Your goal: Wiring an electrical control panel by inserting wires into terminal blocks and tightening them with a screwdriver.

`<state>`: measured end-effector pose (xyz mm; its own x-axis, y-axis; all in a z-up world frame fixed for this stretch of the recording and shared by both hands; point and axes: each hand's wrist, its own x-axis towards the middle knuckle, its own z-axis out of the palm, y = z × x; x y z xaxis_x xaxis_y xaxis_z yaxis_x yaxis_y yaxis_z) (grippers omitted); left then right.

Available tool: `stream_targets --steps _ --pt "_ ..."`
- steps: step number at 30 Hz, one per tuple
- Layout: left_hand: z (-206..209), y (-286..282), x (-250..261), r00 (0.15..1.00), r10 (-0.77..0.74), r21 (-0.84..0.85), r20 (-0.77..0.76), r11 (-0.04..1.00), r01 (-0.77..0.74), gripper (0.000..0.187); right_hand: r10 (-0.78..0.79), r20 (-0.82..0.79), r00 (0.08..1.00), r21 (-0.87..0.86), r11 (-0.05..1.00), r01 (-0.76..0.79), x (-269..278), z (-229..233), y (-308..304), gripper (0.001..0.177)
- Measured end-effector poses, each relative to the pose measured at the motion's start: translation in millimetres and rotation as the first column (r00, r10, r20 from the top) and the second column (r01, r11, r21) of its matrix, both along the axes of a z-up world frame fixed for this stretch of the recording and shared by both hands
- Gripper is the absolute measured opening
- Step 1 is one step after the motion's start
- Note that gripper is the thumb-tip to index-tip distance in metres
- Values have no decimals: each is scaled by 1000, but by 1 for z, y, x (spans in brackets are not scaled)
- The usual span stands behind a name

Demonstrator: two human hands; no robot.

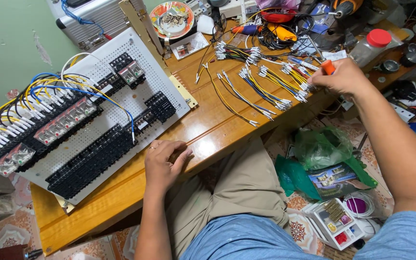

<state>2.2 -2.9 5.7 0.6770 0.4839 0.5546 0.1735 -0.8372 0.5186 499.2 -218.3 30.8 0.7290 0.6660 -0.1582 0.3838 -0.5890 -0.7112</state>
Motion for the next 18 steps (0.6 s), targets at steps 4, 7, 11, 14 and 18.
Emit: stream_targets --steps 4,7,11,14,18 --pt "0 -1 0 1000 9 -8 -1 1000 -9 15 -12 26 1000 -20 1000 12 -37 27 21 14" --pt "-2 1 1 1000 -16 8 9 1000 16 15 24 -19 1000 101 995 -22 -59 45 47 18" --pt "1 0 0 1000 -6 5 14 1000 6 15 110 54 992 136 984 -117 -66 57 97 14" --pt "0 0 -2 999 34 10 -26 999 -34 18 131 130 983 94 985 -144 -56 51 138 14" --pt "-3 1 -2 999 33 -1 2 999 -33 17 163 259 952 -20 986 -163 -40 37 181 14"
